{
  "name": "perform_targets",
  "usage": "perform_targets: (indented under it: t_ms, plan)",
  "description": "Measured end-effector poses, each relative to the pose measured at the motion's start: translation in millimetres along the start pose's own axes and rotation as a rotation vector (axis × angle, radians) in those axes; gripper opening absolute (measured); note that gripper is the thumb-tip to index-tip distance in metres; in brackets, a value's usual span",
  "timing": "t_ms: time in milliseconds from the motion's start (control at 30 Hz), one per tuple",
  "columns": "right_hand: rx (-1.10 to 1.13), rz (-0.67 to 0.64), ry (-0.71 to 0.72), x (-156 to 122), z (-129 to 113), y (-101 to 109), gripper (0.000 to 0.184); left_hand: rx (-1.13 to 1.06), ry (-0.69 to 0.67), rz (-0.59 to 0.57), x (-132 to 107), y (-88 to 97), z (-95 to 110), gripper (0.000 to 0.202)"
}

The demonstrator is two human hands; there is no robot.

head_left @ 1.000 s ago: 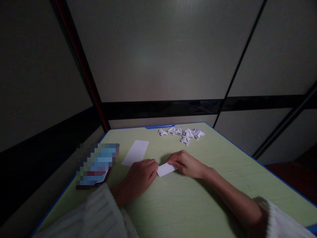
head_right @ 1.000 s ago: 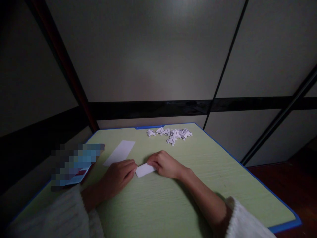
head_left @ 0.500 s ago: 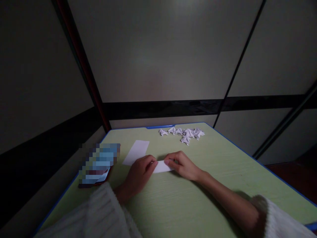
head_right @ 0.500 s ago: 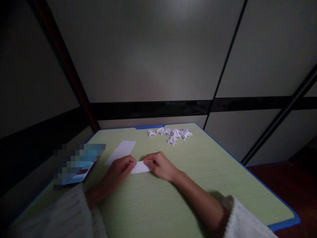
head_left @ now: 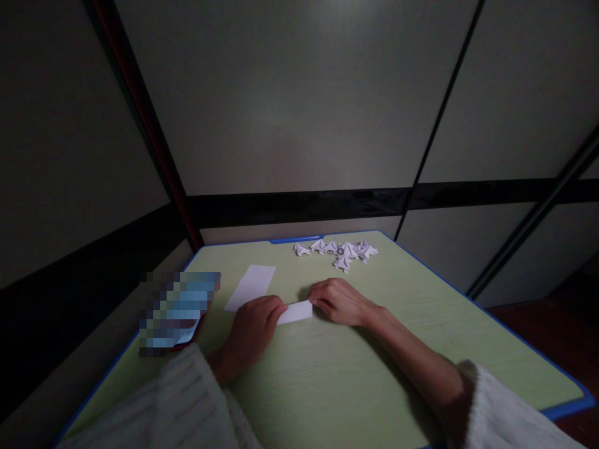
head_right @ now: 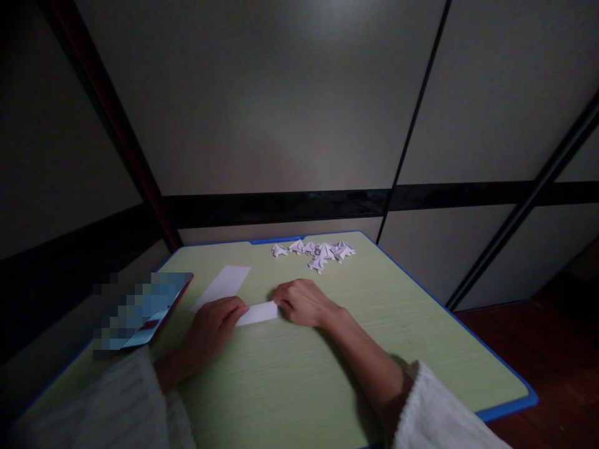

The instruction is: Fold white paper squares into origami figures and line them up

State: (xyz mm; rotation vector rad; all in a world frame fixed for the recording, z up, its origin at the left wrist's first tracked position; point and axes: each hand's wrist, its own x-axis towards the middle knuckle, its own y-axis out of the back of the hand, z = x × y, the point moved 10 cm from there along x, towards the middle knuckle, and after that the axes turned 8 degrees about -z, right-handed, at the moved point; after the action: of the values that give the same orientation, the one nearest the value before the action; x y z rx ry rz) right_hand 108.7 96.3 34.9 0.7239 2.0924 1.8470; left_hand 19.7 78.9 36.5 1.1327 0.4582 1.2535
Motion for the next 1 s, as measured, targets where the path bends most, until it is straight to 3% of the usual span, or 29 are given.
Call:
perform_targets:
  t_ms: [100,167,233,333,467,633,833,1000]
  plan:
    - [0.057,0.085,-0.181,-18,42,14,0.019,-0.097,0.097,0.113,-2,20.0,-14,0.026]
    - [0.205,0.257,-0.294,-32,65,32,0.018,-0.224,0.182,0.179,-3,29.5,-26,0.027]
    - [0.462,0.406,-0.321,-39,74,40,0.017,-0.371,0.233,0.19,-2,29.1,-34,0.026]
    - [0.89,0.475,-0.213,-28,60,32,0.022,-0.537,0.278,0.164,-1,18.9,-40,0.027]
    - [1.283,0.389,-0.122,-5,27,4,0.032,-0.629,0.263,0.129,0,7.7,-39,0.027]
    - [1.387,0.334,-0.224,3,15,-18,0.027,-0.698,0.242,0.066,2,-2.8,-35,0.024]
    - [1.418,0.386,-0.251,1,22,-17,0.027,-0.915,0.263,-0.124,4,-31.4,-29,0.017]
    - [1.423,0.4,-0.261,0,25,-17,0.027,-0.962,0.261,-0.159,4,-38.6,-29,0.017]
